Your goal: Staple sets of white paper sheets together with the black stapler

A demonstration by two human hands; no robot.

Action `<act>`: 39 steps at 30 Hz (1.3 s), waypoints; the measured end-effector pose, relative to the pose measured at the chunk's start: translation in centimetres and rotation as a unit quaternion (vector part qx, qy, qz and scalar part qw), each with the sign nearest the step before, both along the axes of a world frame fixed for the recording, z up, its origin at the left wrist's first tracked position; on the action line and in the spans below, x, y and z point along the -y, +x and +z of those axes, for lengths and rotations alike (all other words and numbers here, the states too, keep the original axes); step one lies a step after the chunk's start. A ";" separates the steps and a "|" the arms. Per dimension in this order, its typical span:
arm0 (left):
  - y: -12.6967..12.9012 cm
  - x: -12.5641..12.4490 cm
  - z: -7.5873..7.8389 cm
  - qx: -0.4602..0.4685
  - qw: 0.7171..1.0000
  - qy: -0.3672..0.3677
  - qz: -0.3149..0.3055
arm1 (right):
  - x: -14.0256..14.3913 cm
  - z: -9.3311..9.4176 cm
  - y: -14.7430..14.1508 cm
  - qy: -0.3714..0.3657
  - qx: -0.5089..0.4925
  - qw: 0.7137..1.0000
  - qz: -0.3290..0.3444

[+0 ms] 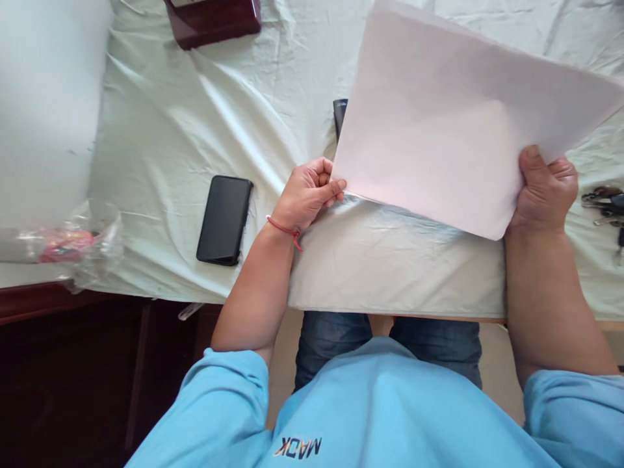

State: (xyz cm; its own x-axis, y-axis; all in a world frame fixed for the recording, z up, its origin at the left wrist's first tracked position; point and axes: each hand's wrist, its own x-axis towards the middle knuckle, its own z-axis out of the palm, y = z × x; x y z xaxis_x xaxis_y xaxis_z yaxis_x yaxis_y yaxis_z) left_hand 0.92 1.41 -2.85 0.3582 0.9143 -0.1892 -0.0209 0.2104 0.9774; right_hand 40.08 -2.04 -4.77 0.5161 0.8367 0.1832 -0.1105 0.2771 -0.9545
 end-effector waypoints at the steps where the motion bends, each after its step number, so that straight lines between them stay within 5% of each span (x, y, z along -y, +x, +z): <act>1: 0.0 0.0 -0.1 0.006 1.000 0.001 0.001 | 0.0 0.0 0.0 0.001 -0.005 1.000 0.000; 18: 0.6 0.4 -0.1 0.014 0.999 0.049 0.008 | -0.4 0.6 -0.1 -0.046 -0.040 0.997 -0.052; 32: 0.5 0.3 -1.6 0.005 0.993 0.114 0.028 | -0.3 0.4 0.4 -0.053 -0.030 0.997 -0.047; 39: 0.6 0.5 -0.8 -0.007 0.990 0.128 0.056 | -0.2 0.4 0.5 -0.056 -0.019 0.997 -0.043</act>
State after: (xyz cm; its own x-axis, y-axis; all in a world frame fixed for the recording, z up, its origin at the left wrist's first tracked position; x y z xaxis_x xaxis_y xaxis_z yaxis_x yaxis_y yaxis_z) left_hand 1.53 0.95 -3.68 0.2512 0.9667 0.0496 -0.0158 -0.0471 0.9988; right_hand 40.58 -1.80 -4.36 0.5919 0.8030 0.0694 -0.1276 0.1784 -0.9757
